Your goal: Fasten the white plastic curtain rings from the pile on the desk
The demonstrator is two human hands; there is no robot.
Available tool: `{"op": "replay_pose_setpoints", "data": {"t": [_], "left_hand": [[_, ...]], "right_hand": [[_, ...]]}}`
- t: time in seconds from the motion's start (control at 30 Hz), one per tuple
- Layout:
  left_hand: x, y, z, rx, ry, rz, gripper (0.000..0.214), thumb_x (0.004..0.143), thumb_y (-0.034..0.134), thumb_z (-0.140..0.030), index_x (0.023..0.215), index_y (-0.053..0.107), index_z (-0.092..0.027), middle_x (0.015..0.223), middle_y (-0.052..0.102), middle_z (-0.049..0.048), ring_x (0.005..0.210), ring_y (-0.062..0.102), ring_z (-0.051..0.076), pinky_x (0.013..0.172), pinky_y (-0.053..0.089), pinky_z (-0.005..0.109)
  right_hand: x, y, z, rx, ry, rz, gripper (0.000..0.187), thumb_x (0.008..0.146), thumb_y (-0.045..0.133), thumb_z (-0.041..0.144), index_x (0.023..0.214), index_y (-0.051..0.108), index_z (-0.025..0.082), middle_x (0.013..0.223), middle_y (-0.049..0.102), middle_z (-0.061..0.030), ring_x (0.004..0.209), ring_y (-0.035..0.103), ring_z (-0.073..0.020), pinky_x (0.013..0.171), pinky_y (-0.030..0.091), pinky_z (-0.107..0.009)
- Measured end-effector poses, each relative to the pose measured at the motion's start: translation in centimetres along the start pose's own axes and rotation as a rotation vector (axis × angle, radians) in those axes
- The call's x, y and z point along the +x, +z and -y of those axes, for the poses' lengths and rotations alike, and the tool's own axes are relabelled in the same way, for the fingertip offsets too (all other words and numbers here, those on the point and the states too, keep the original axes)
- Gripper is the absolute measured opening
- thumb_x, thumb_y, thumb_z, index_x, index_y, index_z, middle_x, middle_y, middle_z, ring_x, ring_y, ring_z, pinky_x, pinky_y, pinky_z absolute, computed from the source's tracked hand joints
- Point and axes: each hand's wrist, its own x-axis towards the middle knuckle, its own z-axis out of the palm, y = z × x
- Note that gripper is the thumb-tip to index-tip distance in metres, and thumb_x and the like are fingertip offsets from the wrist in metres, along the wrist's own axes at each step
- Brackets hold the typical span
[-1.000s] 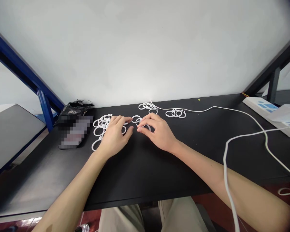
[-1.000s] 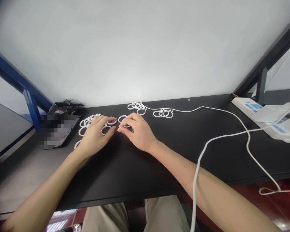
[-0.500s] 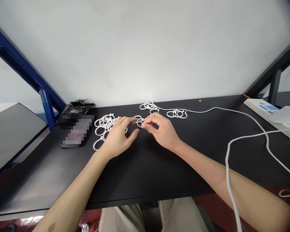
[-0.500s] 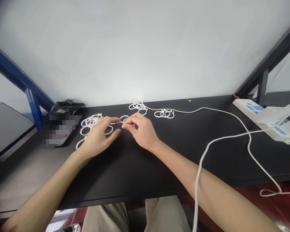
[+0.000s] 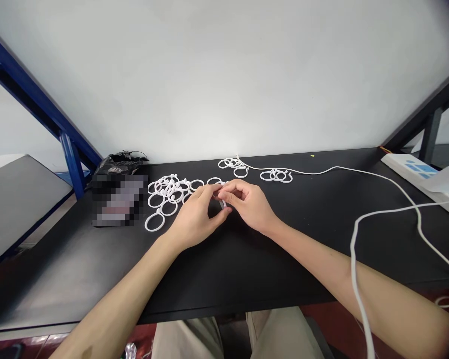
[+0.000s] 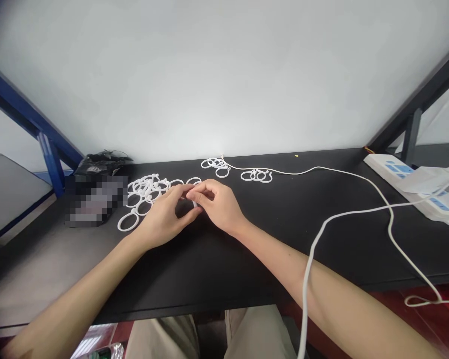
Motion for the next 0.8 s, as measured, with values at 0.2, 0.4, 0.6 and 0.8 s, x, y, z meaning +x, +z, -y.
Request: {"op": "replay_pose_setpoints", "data": {"t": [0.2,0.4,0.6,0.8], "left_hand": [[0.5,-0.6,1.0,0.248,-0.035,-0.152,0.037,0.089,0.052,-0.036,0.121,0.057,-0.019,0.107,0.059,0.0093,0.102,0.057,0.024,0.088,0.049,0.039],[0.6,-2.3,3.5,0.603,-0.280,-0.335,0.050,0.088,0.050,-0.040,0.130,0.057,-0.014,0.111,0.058,0.0167,0.106,0.052,0.035,0.090,0.045,0.048],[0.5,-2.3,4.4,0.673,-0.345,-0.258,0.054,0.088,0.049,-0.041,0.133,0.054,-0.012,0.117,0.058,0.0191,0.108,0.050,0.038,0.088,0.045,0.050],[0.6,-1.8,3.2,0.491,-0.176,-0.309,0.041,0.089,0.051,-0.039,0.120,0.062,-0.016,0.116,0.060,0.0134,0.110,0.049,0.033,0.096,0.042,0.047]], "right_hand": [[0.5,-0.5,-0.9,-0.539,-0.192,0.005,0.023,0.095,0.052,0.033,0.113,0.063,0.023,0.112,0.065,-0.0060,0.110,0.058,-0.0217,0.098,0.047,-0.042],[1.2,-1.1,-2.4,-0.873,-0.101,0.086,0.016,0.090,0.060,0.030,0.102,0.067,0.021,0.117,0.054,-0.0089,0.112,0.053,-0.0259,0.096,0.049,-0.045],[1.0,-1.5,-1.8,-0.856,-0.006,0.071,0.009,0.090,0.060,0.025,0.085,0.066,0.019,0.119,0.049,-0.0093,0.107,0.056,-0.0223,0.091,0.050,-0.041],[0.7,-1.3,-0.9,-0.766,-0.018,0.092,0.011,0.093,0.058,0.027,0.088,0.065,0.019,0.128,0.048,-0.0099,0.095,0.062,-0.0173,0.089,0.050,-0.040]]}}
